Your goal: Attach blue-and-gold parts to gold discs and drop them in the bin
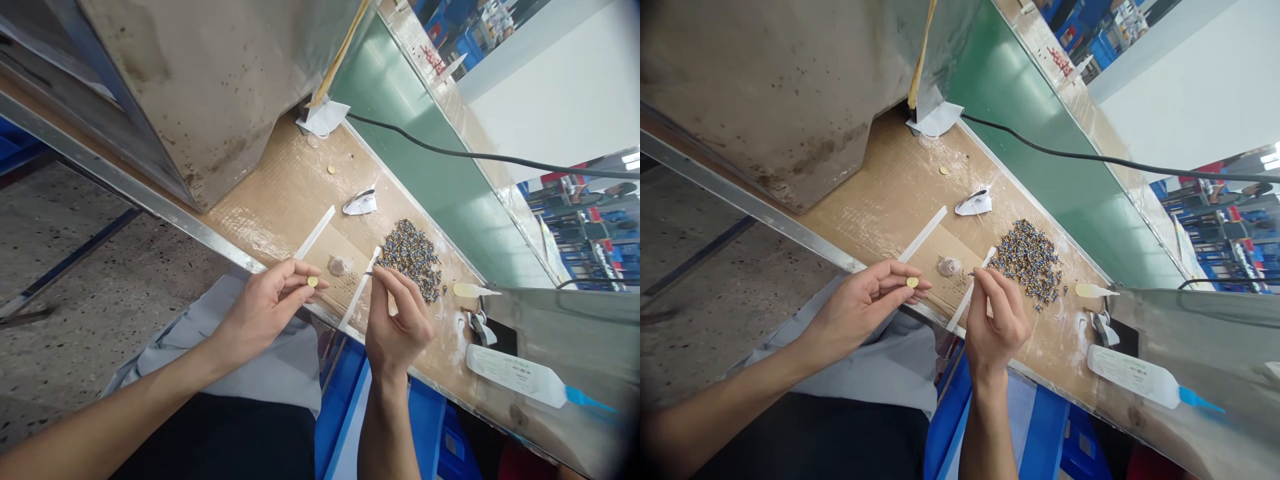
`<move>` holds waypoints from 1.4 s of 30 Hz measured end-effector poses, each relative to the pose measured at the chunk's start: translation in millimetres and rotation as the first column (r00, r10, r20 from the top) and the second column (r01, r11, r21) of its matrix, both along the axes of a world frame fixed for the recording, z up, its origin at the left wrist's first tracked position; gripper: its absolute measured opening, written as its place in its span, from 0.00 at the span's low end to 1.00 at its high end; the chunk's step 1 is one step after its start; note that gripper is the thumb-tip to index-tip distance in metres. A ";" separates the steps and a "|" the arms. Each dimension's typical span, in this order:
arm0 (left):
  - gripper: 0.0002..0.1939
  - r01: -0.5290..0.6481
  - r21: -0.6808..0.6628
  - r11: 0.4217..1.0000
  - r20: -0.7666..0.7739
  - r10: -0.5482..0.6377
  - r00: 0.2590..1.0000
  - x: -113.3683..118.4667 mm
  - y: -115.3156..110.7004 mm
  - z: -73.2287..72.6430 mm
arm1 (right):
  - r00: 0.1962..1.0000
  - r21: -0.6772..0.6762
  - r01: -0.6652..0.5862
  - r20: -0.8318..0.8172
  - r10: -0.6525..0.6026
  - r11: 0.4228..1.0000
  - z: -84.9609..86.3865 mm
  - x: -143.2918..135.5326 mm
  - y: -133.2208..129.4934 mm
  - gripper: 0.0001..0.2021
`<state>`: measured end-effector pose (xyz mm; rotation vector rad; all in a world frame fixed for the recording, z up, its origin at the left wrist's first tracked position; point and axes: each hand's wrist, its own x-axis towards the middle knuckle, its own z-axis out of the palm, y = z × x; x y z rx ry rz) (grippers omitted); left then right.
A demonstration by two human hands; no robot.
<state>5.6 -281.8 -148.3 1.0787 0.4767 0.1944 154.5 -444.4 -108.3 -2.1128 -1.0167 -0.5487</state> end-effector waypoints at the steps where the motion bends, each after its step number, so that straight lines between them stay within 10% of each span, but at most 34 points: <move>1: 0.11 0.008 0.010 1.000 -0.005 -0.008 1.000 -0.7 -1.6 4.4 | 0.997 0.037 -0.002 -0.074 0.005 0.999 4.1 -7.6 -1.1 0.09; 6: 0.09 0.009 0.166 0.986 0.003 -0.010 1.000 -2.1 -9.5 24.3 | 0.930 0.157 -0.041 -0.356 0.096 0.987 12.2 -44.4 -1.8 0.09; 16: 0.13 -0.006 0.503 0.864 0.045 -0.019 0.999 -4.3 -18.6 31.0 | 0.937 0.182 -0.125 -0.302 0.176 0.975 2.1 -51.9 -1.5 0.13; 42: 0.11 0.060 0.520 0.852 -0.038 -0.047 0.998 -7.8 -20.0 46.9 | 0.938 0.037 -0.347 0.013 0.346 0.937 8.4 -46.9 -9.8 0.25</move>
